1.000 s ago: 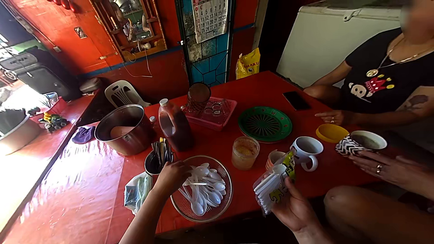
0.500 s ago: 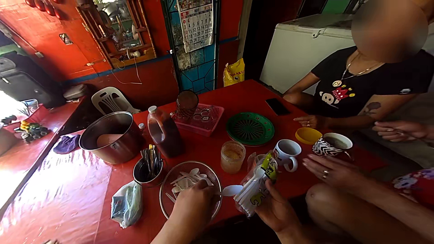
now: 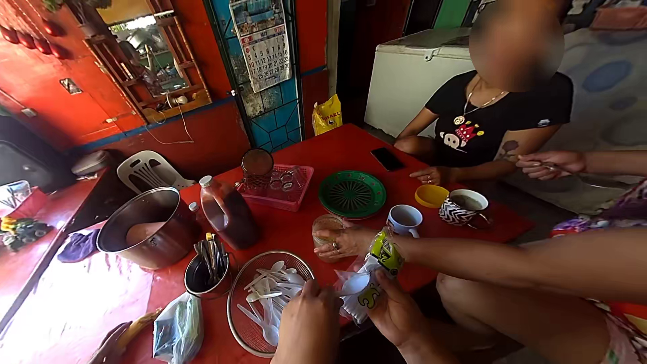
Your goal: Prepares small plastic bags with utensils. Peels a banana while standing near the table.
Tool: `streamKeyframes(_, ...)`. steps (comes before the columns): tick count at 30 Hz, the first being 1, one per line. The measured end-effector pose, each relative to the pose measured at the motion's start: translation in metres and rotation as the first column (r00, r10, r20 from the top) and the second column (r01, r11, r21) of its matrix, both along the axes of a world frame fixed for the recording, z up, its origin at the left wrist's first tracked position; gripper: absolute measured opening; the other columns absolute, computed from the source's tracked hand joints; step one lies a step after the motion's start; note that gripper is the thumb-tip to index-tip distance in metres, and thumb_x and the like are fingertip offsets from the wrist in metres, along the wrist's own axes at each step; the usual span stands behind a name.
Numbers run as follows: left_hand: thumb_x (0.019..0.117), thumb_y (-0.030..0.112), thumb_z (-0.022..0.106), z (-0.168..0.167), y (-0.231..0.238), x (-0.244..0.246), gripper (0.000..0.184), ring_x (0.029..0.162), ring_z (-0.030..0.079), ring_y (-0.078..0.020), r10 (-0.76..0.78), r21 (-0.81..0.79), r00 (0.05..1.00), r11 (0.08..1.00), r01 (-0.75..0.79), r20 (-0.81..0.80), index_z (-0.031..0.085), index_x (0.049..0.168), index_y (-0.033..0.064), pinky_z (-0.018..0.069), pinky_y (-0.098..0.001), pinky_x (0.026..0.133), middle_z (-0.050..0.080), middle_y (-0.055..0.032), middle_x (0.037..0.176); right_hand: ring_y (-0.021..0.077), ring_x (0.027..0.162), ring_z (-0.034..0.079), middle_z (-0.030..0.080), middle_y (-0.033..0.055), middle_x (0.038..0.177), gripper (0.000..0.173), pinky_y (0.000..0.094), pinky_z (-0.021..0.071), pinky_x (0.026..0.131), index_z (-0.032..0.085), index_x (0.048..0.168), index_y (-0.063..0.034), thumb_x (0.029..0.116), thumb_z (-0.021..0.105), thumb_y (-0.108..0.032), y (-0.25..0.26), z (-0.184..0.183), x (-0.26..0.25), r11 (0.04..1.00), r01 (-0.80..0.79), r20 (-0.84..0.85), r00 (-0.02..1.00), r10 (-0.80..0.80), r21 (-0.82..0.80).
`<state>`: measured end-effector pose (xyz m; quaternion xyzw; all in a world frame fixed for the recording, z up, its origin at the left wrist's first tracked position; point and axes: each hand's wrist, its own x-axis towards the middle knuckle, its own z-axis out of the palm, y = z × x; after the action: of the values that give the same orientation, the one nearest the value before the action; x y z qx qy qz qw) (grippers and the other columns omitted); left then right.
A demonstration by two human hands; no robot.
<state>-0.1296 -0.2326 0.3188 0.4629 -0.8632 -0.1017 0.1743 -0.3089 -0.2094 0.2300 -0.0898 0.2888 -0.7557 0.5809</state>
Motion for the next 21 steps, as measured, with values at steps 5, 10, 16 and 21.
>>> streamKeyframes(5, 0.1029, 0.029, 0.056, 0.003, 0.002, -0.007, 0.028, 0.08, 0.071, -0.0234, 0.027, 0.059, 0.998, 0.998, -0.03, 0.057, 0.078, 0.103, 0.011, 0.06, -0.0398, 0.068, 0.07, -0.0098, 0.093, 0.0287, 0.102, 0.072, 0.067, 0.0178, 0.114, 0.036, 0.0482, 0.0618, 0.086, 0.041, 0.137, -0.0076, 0.1035, 0.051, -0.017, 0.005, 0.002, 0.006, 0.999, -0.033, 0.015, 0.999, 0.033, 0.001)
streamKeyframes(10, 0.0962, 0.026, 0.069, 0.006, 0.0, -0.024, 0.028, 0.074, 0.072, -0.0249, 0.152, -0.013, 0.983, 0.988, -0.154, -0.105, 0.068, 0.116, 0.006, 0.0613, -0.038, 0.063, 0.066, -0.0186, 0.111, 0.0291, 0.104, 0.072, 0.068, 0.0182, 0.117, 0.046, 0.0483, 0.0612, 0.089, 0.04, 0.138, -0.0075, 0.0994, 0.062, -0.02, 0.008, 0.004, 0.022, 0.994, -0.108, 0.055, 0.992, 0.109, -0.016)
streamKeyframes(16, 0.0828, 0.015, 0.078, -0.006, 0.001, -0.027, 0.024, 0.09, 0.071, -0.0185, 0.048, -0.081, 0.923, 0.993, -0.085, -0.382, 0.065, 0.101, 0.0047, 0.0612, -0.0298, 0.072, 0.061, -0.0192, 0.125, 0.0279, 0.101, 0.073, 0.07, 0.018, 0.112, 0.03, 0.0455, 0.0623, 0.086, 0.048, 0.13, -0.0062, 0.1066, 0.049, -0.024, 0.01, 0.002, 0.02, 0.988, -0.143, 0.205, 0.967, 0.151, -0.051)
streamKeyframes(21, 0.083, 0.009, 0.076, -0.006, 0.009, -0.013, 0.024, 0.101, 0.072, -0.0158, -0.057, -0.096, 0.873, 0.995, 0.012, -0.484, 0.068, 0.104, 0.0017, 0.0628, -0.0267, 0.08, 0.058, -0.0224, 0.138, 0.0294, 0.102, 0.073, 0.071, 0.0199, 0.112, 0.039, 0.0471, 0.0622, 0.087, 0.056, 0.126, -0.0047, 0.1089, 0.04, -0.036, 0.008, 0.002, 0.006, 0.987, -0.158, 0.281, 0.947, 0.159, -0.026)
